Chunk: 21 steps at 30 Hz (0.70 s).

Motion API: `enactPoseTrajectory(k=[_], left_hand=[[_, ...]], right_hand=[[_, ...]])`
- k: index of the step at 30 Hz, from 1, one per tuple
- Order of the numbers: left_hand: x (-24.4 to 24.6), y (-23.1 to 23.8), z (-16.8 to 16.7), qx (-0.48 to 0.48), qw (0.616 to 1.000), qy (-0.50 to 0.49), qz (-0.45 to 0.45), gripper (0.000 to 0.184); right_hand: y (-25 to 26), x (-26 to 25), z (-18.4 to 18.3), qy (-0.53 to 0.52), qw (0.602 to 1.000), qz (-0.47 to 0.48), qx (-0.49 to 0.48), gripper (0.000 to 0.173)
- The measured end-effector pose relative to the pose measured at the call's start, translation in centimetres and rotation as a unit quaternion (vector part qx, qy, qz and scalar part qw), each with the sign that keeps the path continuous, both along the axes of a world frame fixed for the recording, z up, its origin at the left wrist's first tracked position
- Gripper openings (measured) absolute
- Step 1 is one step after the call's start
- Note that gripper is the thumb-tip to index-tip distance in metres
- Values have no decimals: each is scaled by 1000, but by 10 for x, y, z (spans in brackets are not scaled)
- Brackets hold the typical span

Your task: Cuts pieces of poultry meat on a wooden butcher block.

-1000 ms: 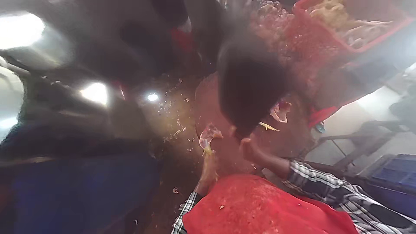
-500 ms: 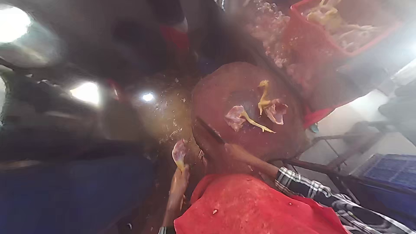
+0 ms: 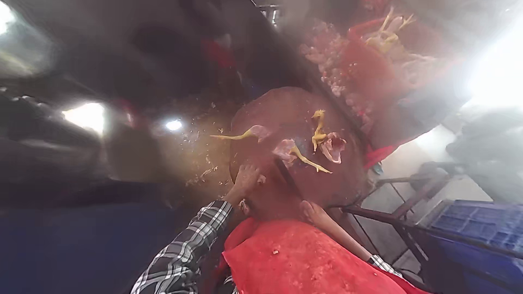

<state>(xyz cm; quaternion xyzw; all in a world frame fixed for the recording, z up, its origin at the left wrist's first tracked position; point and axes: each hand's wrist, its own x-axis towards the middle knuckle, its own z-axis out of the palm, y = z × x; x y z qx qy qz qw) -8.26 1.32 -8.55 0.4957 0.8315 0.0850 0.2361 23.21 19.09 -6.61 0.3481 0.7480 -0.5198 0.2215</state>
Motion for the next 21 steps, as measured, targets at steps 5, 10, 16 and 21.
enactPoseTrajectory(k=[5, 10, 16, 21], left_hand=[[6, -13, 15, 132, 864, -312, 373, 61], [45, -54, -7, 192, 791, -372, 446, 39], [57, -67, -18, 191, 834, -253, 453, 29], [56, -63, -21, 192, 845, -233, 442, 26]], right_hand=[[-9, -26, 35, 71, 996, -44, 37, 58], [-10, -41, 32, 89, 996, 9, 15, 64], [-13, -68, 67, 98, 993, 64, 1, 65], [-44, -113, 116, 379, 921, 87, 14, 79]])
